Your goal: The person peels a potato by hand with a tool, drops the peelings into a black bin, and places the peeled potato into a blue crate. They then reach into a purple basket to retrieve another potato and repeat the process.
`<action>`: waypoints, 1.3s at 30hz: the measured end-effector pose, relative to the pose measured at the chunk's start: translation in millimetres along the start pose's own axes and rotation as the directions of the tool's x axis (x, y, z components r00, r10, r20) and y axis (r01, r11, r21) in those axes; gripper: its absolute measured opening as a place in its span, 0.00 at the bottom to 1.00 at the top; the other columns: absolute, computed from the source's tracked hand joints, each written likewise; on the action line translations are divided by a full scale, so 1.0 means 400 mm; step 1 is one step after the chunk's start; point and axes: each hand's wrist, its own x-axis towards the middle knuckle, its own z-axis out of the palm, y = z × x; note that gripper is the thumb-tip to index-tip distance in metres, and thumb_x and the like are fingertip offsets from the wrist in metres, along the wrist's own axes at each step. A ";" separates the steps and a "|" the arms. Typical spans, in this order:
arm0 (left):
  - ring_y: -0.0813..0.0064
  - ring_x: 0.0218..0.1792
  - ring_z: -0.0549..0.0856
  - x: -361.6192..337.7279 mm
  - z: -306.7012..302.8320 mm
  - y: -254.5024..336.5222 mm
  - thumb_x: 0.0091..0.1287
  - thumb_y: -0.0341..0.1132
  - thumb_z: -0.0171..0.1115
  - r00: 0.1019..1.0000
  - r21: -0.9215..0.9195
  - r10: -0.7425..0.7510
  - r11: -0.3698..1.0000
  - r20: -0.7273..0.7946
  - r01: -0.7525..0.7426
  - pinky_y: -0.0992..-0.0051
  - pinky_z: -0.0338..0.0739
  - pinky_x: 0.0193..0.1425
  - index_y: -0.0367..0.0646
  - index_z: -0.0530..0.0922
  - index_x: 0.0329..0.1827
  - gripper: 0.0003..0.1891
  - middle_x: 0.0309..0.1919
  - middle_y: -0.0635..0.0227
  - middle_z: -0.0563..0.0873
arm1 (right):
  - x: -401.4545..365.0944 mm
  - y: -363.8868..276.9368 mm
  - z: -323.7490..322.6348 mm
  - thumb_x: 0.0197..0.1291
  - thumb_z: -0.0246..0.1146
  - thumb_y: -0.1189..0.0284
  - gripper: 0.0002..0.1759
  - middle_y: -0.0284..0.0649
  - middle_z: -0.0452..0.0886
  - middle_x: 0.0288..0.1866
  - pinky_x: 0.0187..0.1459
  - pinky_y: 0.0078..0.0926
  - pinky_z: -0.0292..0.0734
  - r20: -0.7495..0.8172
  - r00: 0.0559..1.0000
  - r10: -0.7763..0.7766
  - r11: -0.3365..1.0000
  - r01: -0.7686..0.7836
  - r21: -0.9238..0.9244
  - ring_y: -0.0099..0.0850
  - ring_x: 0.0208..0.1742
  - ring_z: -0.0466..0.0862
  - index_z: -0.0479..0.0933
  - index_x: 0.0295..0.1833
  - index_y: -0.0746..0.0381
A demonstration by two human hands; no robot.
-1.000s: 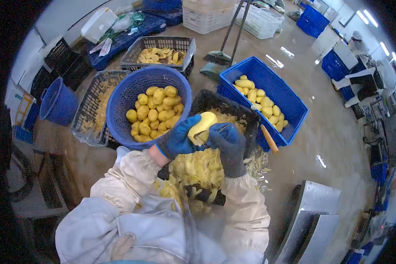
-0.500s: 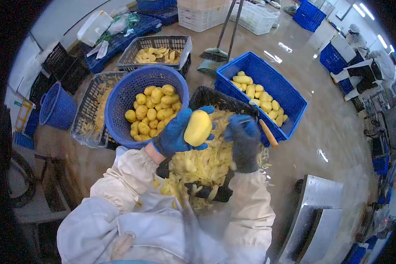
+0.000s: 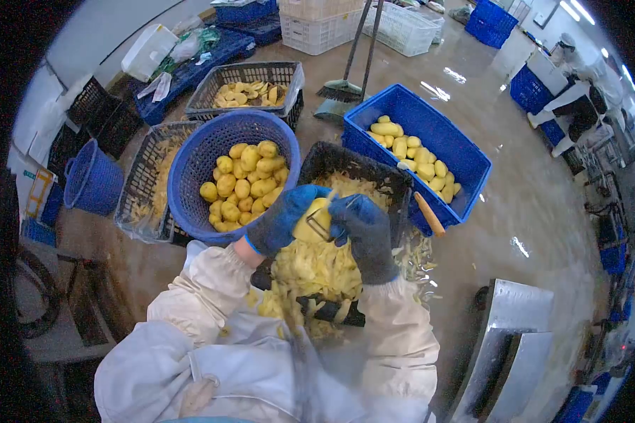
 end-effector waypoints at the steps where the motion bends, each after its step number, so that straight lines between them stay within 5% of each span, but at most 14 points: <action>1: 0.76 0.43 0.81 -0.005 0.003 0.009 0.72 0.50 0.47 0.995 -0.113 -0.100 0.989 -0.002 0.099 0.74 0.77 0.49 0.36 0.73 0.56 0.24 0.44 0.63 0.82 | 0.013 0.005 -0.013 0.62 0.58 0.67 0.10 0.30 0.71 0.18 0.20 0.16 0.66 -0.129 0.988 -0.082 0.996 0.078 -0.034 0.19 0.16 0.69 0.76 0.34 0.63; 4: 0.78 0.46 0.80 -0.012 0.003 0.009 0.73 0.42 0.48 0.993 -0.191 0.060 0.981 0.098 -0.040 0.78 0.73 0.54 0.35 0.73 0.57 0.19 0.48 0.65 0.81 | 0.066 0.025 -0.105 0.62 0.59 0.68 0.09 0.32 0.74 0.20 0.21 0.16 0.68 -0.254 0.960 -0.118 0.986 0.144 0.083 0.20 0.18 0.72 0.77 0.35 0.63; 10: 0.78 0.47 0.79 -0.013 0.019 0.025 0.72 0.34 0.48 0.997 0.313 0.061 0.949 -0.049 -0.042 0.77 0.73 0.55 0.34 0.69 0.61 0.18 0.51 0.65 0.79 | 0.043 0.061 -0.074 0.62 0.57 0.68 0.09 0.31 0.73 0.21 0.21 0.15 0.67 -0.079 0.997 0.007 0.999 -0.003 0.044 0.18 0.18 0.71 0.77 0.35 0.63; 12: 0.77 0.48 0.78 -0.021 0.021 0.054 0.73 0.34 0.47 0.998 0.140 -0.065 0.988 -0.014 0.066 0.77 0.73 0.55 0.35 0.70 0.60 0.17 0.52 0.64 0.79 | 0.080 0.069 -0.110 0.60 0.61 0.69 0.08 0.33 0.76 0.21 0.20 0.15 0.68 -0.258 0.885 -0.388 0.908 0.320 -0.271 0.20 0.18 0.74 0.77 0.32 0.63; 13: 0.77 0.48 0.78 -0.014 0.018 0.052 0.73 0.34 0.47 0.998 0.144 -0.059 0.988 -0.009 0.060 0.77 0.73 0.55 0.35 0.70 0.60 0.17 0.52 0.64 0.79 | 0.065 0.056 -0.103 0.60 0.61 0.68 0.09 0.33 0.76 0.20 0.19 0.16 0.68 -0.238 0.935 -0.264 0.962 0.274 0.007 0.21 0.16 0.74 0.77 0.32 0.63; 18: 0.79 0.44 0.80 -0.018 0.010 0.001 0.72 0.37 0.49 0.979 0.420 0.204 0.887 0.022 -0.194 0.76 0.75 0.51 0.37 0.70 0.60 0.18 0.48 0.65 0.80 | 0.052 0.091 -0.083 0.60 0.61 0.70 0.07 0.31 0.74 0.19 0.17 0.17 0.67 -0.059 0.998 0.009 0.996 -0.004 0.094 0.20 0.15 0.72 0.75 0.32 0.62; 19: 0.80 0.44 0.80 -0.017 0.016 -0.012 0.72 0.41 0.51 0.987 0.117 -0.141 0.982 -0.078 0.149 0.78 0.75 0.48 0.38 0.71 0.59 0.19 0.46 0.64 0.81 | 0.078 0.116 -0.125 0.61 0.60 0.70 0.07 0.31 0.74 0.19 0.17 0.17 0.67 -0.172 0.985 -0.020 0.991 0.043 0.131 0.21 0.15 0.72 0.75 0.34 0.62; 22: 0.80 0.43 0.80 -0.019 -0.010 -0.006 0.72 0.46 0.50 0.968 0.107 -0.249 0.964 0.032 0.245 0.79 0.77 0.47 0.38 0.72 0.56 0.20 0.46 0.64 0.81 | 0.067 0.087 -0.100 0.62 0.60 0.70 0.06 0.31 0.74 0.20 0.18 0.15 0.67 -0.260 0.964 -0.061 0.969 0.120 0.218 0.20 0.16 0.72 0.76 0.36 0.62; 23: 0.76 0.46 0.80 -0.017 -0.009 -0.037 0.72 0.47 0.49 0.845 -0.469 -0.535 0.743 0.016 0.479 0.75 0.77 0.51 0.39 0.72 0.56 0.21 0.48 0.61 0.81 | 0.044 0.084 -0.046 0.63 0.59 0.70 0.06 0.29 0.73 0.21 0.19 0.14 0.65 -0.250 0.968 -0.012 0.954 0.086 0.288 0.18 0.17 0.71 0.76 0.36 0.61; 26: 0.72 0.51 0.79 -0.094 0.080 -0.124 0.72 0.47 0.48 0.929 -0.901 -0.312 0.316 0.199 0.299 0.72 0.74 0.57 0.40 0.72 0.58 0.21 0.49 0.62 0.81 | -0.007 0.191 0.084 0.64 0.59 0.69 0.07 0.29 0.75 0.23 0.22 0.16 0.68 -0.369 0.929 0.037 0.935 0.098 0.340 0.19 0.19 0.73 0.76 0.38 0.61; 30: 0.65 0.49 0.80 -0.127 0.109 -0.212 0.71 0.56 0.41 0.795 -0.946 -0.592 0.166 0.131 0.279 0.69 0.72 0.59 0.43 0.77 0.52 0.26 0.48 0.62 0.83 | 0.001 0.305 0.079 0.62 0.61 0.67 0.08 0.33 0.76 0.23 0.22 0.19 0.70 -0.285 0.914 0.289 0.744 -0.027 0.667 0.22 0.20 0.74 0.75 0.36 0.61; 35: 0.65 0.47 0.81 -0.198 0.097 -0.296 0.69 0.58 0.45 0.813 -0.945 -0.494 -0.061 0.308 0.320 0.67 0.73 0.57 0.49 0.78 0.50 0.25 0.47 0.64 0.83 | -0.003 0.351 0.066 0.61 0.62 0.64 0.11 0.35 0.78 0.23 0.17 0.24 0.70 -0.289 0.841 0.458 0.789 -0.235 0.568 0.25 0.17 0.75 0.73 0.33 0.59; 38: 0.67 0.44 0.82 -0.212 0.092 -0.271 0.68 0.57 0.50 0.662 -0.840 -0.734 0.259 0.149 0.477 0.68 0.76 0.52 0.49 0.78 0.51 0.24 0.44 0.64 0.84 | -0.011 0.347 0.061 0.61 0.62 0.65 0.10 0.35 0.78 0.23 0.17 0.24 0.70 -0.343 0.824 0.451 0.825 -0.239 0.512 0.25 0.16 0.75 0.73 0.33 0.59; 39: 0.67 0.43 0.82 -0.207 0.089 -0.237 0.68 0.57 0.51 0.630 -0.861 -0.734 0.128 0.252 0.493 0.68 0.77 0.51 0.49 0.78 0.51 0.23 0.43 0.65 0.83 | -0.016 0.324 0.061 0.61 0.62 0.66 0.10 0.35 0.79 0.23 0.18 0.24 0.70 -0.326 0.857 0.400 0.838 -0.199 0.508 0.24 0.17 0.75 0.74 0.34 0.60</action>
